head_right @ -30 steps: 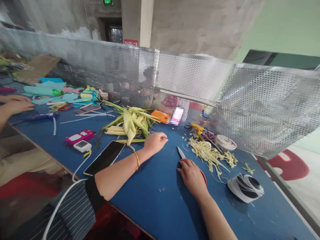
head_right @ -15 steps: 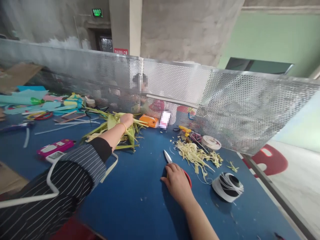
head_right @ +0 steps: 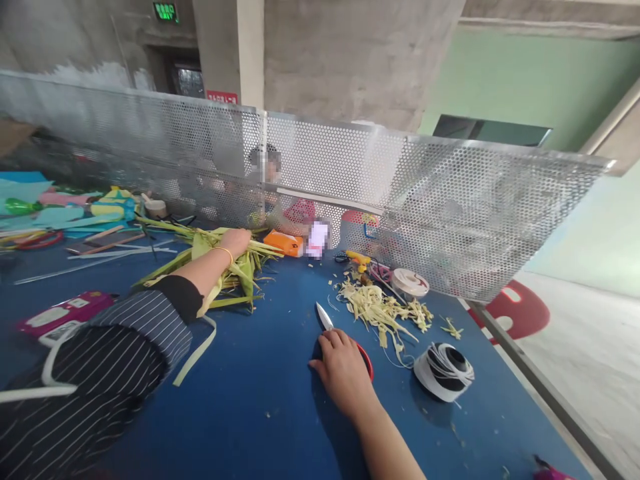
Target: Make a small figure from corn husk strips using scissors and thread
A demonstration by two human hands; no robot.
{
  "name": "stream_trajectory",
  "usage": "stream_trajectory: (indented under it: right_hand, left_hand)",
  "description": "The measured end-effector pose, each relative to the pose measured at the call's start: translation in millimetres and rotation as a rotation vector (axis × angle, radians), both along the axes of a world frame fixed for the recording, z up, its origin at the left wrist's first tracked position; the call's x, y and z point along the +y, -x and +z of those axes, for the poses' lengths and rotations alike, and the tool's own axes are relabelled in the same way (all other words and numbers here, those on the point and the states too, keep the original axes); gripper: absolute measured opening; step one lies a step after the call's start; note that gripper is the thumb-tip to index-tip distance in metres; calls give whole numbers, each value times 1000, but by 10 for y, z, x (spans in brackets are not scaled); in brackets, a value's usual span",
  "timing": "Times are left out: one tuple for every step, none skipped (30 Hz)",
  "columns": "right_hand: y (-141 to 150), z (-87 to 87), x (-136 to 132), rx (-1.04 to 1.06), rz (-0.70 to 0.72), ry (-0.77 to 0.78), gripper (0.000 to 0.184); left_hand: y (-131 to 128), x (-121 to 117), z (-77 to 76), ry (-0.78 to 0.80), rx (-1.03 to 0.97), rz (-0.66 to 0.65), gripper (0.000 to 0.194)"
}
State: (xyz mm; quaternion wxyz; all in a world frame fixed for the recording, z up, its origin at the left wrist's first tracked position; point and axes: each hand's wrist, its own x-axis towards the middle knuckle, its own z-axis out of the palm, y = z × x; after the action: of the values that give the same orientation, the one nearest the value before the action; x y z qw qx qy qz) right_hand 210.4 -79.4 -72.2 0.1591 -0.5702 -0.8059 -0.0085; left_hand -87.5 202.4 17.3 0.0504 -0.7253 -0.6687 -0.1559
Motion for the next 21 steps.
stream_trajectory:
  right_hand:
    - [-4,0,2,-2,1,3,31]
    - [-8,0,3,-5,5,6,31]
    - [-13,2,5,-9,10,9,31]
    - [-17,4,7,-13,14,12,31]
    - [-20,7,7,-18,16,16,32]
    - [-23,10,7,-22,17,20,32]
    - [-24,11,7,-25,16,23,32]
    - [-24,11,7,-26,15,27,32]
    - [-25,7,8,-23,13,29,32]
    - [-26,0,9,-17,13,30,33]
    - [-30,-11,13,-4,15,31,33]
    - [-37,-22,18,17,20,30,33]
    - [-48,-34,24,51,26,24,32]
    - [-62,-41,30,99,31,10,31]
    - [-77,-43,33,160,31,-14,29]
    - [-91,-36,34,236,20,-43,29]
    - [-99,-19,30,326,-5,-72,29]
    - [-98,6,23,429,-41,-90,30]
    - [-82,39,16,550,-84,-85,31]
    - [-50,75,11,672,-123,-56,33]
    - [2,112,11,787,-152,-11,36]
  left_hand:
    - [12,-49,32,-27,-12,-16,25]
    - [24,-101,73,-58,-29,-31,20]
    - [32,-155,125,-91,-52,-46,19]
    - [32,-210,189,-127,-80,-57,20]
    - [20,-267,265,-164,-113,-65,20]
    - [-9,-327,350,-203,-153,-71,20]
    - [-59,-395,440,-242,-199,-74,22]
    - [-134,-473,529,-273,-250,-71,24]
    - [-232,-567,609,-301,-308,-68,25]
    - [-353,-679,672,-314,-430,-74,25]
    - [-488,-812,708,-238,-880,-133,21]
    - [-632,-964,711,-56,-1343,-194,17]
    - [-774,-1133,678,58,-1465,-225,15]
    - [-905,-1313,608,147,-1521,-253,13]
    - [-1016,-1498,508,250,-1568,-285,13]
    - [-1103,-1678,386,348,-1608,-306,14]
    - [-1162,-1846,251,425,-1646,-313,15]
    - [-1196,-1994,114,485,-1681,-311,16]
    - [-1210,-2117,-15,530,-1713,-298,17]
    - [-1211,-2211,-129,558,-1741,-277,17]
    - [-1205,-2276,-224,572,-1764,-251,19]
